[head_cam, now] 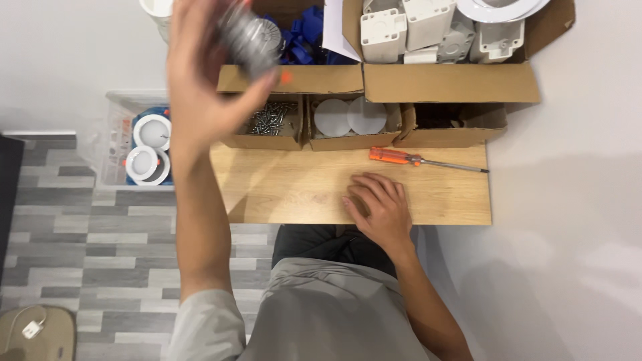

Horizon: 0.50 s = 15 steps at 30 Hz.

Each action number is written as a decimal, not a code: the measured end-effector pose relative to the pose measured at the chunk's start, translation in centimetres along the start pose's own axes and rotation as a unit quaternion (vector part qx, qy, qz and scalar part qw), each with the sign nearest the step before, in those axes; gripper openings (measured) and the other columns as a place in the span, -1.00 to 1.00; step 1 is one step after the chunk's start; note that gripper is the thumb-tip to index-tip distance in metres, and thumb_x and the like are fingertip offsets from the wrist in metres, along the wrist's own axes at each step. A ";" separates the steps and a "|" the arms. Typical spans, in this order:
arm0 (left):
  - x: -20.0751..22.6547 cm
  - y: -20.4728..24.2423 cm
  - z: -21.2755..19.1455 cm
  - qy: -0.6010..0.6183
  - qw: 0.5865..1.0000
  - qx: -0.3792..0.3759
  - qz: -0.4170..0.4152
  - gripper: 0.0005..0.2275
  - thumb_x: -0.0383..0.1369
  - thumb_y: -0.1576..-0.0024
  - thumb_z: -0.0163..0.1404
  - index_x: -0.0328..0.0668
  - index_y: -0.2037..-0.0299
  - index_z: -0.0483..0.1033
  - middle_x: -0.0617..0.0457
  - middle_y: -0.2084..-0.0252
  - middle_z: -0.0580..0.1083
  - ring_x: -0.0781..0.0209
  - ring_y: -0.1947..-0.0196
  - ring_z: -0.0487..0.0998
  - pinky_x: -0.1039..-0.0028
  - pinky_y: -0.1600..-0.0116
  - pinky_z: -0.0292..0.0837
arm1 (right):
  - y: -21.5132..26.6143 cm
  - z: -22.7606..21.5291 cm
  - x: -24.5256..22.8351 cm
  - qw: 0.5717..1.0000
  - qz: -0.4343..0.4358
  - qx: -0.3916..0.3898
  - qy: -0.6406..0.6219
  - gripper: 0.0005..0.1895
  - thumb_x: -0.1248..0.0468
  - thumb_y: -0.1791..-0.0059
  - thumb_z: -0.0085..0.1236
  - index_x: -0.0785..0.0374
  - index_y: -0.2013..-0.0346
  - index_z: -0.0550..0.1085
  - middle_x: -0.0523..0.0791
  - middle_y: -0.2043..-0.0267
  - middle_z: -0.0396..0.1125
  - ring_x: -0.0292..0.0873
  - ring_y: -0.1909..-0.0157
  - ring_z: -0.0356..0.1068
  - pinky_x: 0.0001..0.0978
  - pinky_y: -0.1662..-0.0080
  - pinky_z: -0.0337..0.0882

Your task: The person assembles recessed LED light fixtures by hand. They repeatedly take a white circular housing and a round LED module from boxes, fit the module into the housing, and place the completed unit into a nearby plastic bin. The process is repeated multiple times throughout the clip.

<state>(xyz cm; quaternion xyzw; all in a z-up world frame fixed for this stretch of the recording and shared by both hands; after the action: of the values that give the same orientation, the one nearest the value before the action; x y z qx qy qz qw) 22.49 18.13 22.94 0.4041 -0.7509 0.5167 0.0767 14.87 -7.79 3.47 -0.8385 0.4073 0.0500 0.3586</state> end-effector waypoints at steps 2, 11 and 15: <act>1.7 3.8 -0.6 0.122 0.993 0.007 -0.003 -0.31 -0.50 -0.41 0.27 -0.14 -0.65 0.10 -0.14 -0.42 0.14 -0.10 -0.57 0.30 -0.04 -0.88 0.37 | -0.3 -0.2 1.1 0.998 0.035 -0.029 -0.050 -0.84 0.09 -0.10 0.32 0.06 0.15 0.67 -0.31 -0.08 0.57 -0.14 -0.22 0.45 -0.20 -0.22 0.28; -1.9 18.5 5.2 0.343 0.919 0.092 -0.172 0.00 -0.52 0.09 0.41 -0.22 -0.56 0.01 -0.13 -0.20 0.22 -0.48 -0.60 0.19 -0.14 -0.62 0.21 | -10.9 -13.1 7.0 0.991 -0.026 0.107 -0.076 -0.84 0.45 -0.14 0.40 0.37 -0.02 0.66 0.08 -0.03 0.57 0.23 -0.12 0.56 0.04 -0.18 0.51; -1.0 20.8 6.7 0.190 0.962 0.054 -0.187 -0.10 -0.47 -0.11 0.30 -0.05 -0.65 0.01 -0.14 -0.30 0.20 -0.27 -0.53 0.38 0.04 -0.62 0.33 | -16.2 -14.4 9.3 0.984 -0.076 0.088 0.135 -0.79 0.43 -0.24 0.36 0.44 -0.16 0.59 0.10 -0.21 0.48 0.19 -0.21 0.37 0.03 -0.18 0.24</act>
<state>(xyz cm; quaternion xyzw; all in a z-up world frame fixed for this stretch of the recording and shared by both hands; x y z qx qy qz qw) 10.95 15.94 4.47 0.4351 -0.6045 0.6005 0.2910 29.73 -16.42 19.72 -0.8313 0.3897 -0.1267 0.3756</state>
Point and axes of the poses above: each hand's wrist, its own y-axis away from the middle knuckle, its own z-axis out of the palm, x = y × z, the point moved 10 cm from there along -y, towards the middle knuckle
